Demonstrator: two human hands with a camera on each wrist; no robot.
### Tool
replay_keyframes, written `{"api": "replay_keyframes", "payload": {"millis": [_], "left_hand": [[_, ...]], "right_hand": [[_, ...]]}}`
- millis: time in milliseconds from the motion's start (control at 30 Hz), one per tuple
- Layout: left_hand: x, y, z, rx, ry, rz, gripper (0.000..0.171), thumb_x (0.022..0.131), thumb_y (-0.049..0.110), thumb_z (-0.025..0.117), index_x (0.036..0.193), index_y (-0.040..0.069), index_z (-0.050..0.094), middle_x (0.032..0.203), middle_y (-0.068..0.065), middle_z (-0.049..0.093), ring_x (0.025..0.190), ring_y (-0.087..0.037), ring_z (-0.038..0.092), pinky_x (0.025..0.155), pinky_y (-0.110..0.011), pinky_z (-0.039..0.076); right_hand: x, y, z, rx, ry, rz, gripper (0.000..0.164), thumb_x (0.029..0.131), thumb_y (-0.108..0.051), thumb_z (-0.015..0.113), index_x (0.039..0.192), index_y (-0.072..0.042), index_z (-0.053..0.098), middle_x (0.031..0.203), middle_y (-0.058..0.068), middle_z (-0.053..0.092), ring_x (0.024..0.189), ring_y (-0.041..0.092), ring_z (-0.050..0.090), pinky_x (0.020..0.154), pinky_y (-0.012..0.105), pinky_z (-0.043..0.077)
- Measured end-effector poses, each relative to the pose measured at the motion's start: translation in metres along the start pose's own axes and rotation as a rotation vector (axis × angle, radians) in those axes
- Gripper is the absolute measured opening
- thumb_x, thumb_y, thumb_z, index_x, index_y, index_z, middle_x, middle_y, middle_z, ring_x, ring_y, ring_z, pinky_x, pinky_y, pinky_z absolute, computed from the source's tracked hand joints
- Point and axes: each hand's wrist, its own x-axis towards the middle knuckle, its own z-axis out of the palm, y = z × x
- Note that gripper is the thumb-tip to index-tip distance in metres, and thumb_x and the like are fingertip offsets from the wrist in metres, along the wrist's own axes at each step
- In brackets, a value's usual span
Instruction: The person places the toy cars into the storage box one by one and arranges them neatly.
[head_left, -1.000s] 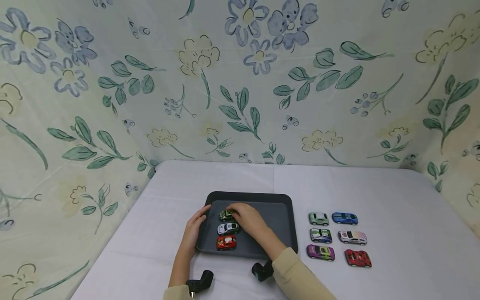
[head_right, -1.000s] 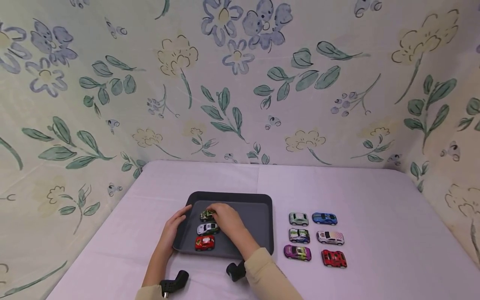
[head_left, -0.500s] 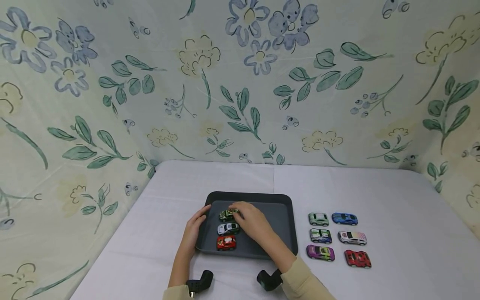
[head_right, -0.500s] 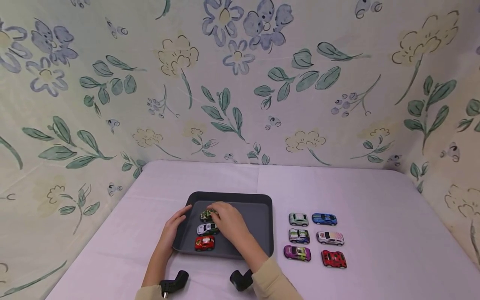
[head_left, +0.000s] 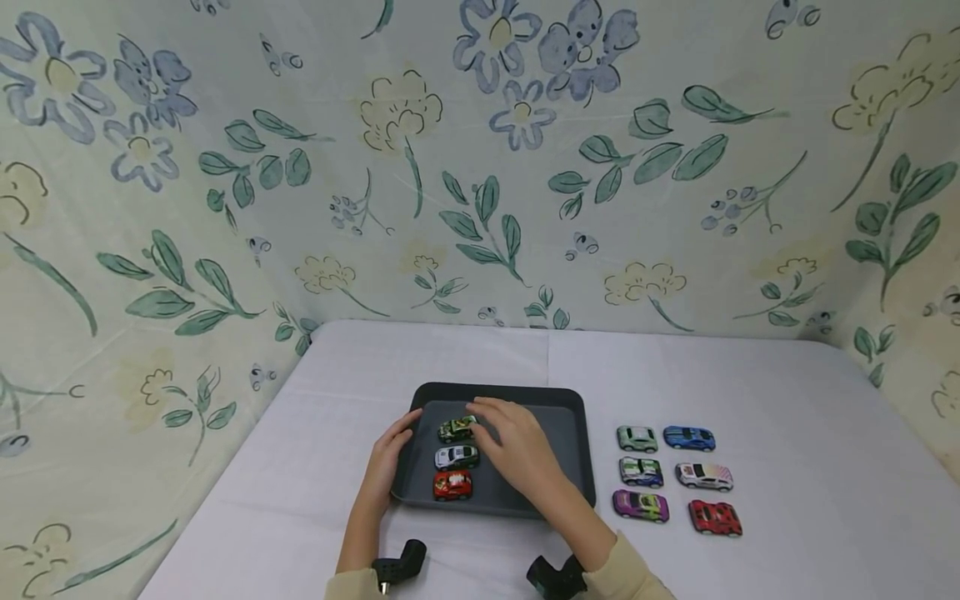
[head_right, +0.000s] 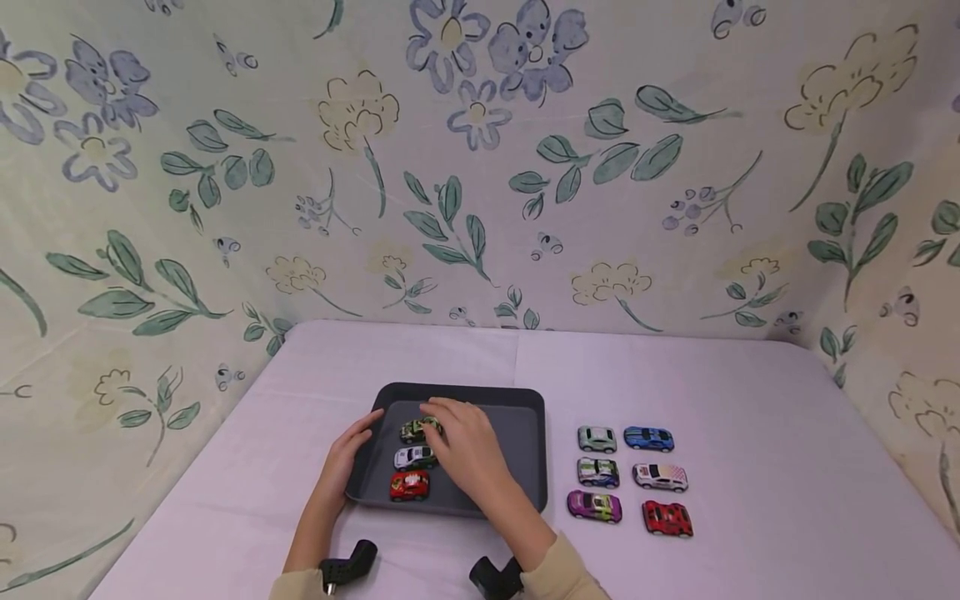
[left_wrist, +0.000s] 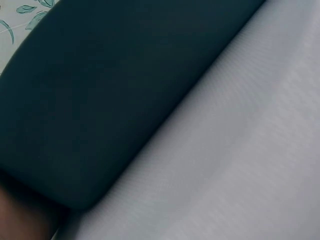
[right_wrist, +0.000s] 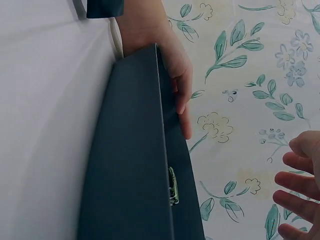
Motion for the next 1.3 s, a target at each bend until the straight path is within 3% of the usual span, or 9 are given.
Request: {"api": "replay_keyframes", "payload": {"millis": [233,767,1133,1300], "left_hand": [[-0.009,0.017,0.003,0.007,0.001,-0.006,0.038,0.095,0.011,0.037,0.131,0.006,0.048,0.146,-0.011,0.034,0.14,-0.028,0.019,0.114,-0.049,0.012],[-0.011,0.018,0.004,0.011,0.006,-0.009,0.038,0.095,0.012,0.038,0.131,0.007,0.048,0.146,-0.011,0.034,0.14,-0.028,0.019,0.114,-0.049,0.012],[0.002,-0.006,-0.001,0.009,0.017,-0.007,0.037,0.096,0.018,0.038,0.131,0.015,0.05,0.146,-0.004,0.035,0.14,-0.023,0.019,0.115,-0.047,0.011],[0.004,-0.009,0.0,0.014,0.021,0.002,0.038,0.096,0.019,0.038,0.131,0.016,0.05,0.146,-0.004,0.035,0.14,-0.023,0.019,0.114,-0.047,0.011]], "right_hand": [[-0.008,-0.001,-0.012,-0.05,0.042,-0.054,0.037,0.087,-0.028,0.059,0.122,-0.018,0.058,0.124,0.001,0.059,0.116,0.02,0.054,0.102,0.048,0.038],[-0.034,0.01,-0.036,-0.096,0.108,-0.067,0.045,0.083,-0.026,0.064,0.126,-0.016,0.055,0.128,0.002,0.055,0.117,0.023,0.053,0.102,0.052,0.035],[-0.063,0.031,-0.046,-0.141,0.163,-0.034,0.046,0.077,-0.02,0.069,0.122,-0.012,0.057,0.124,0.005,0.058,0.113,0.026,0.055,0.099,0.052,0.035],[-0.076,0.038,-0.058,-0.159,0.167,0.029,0.047,0.076,-0.017,0.07,0.121,-0.011,0.057,0.125,0.005,0.057,0.114,0.026,0.053,0.099,0.054,0.033]]}}
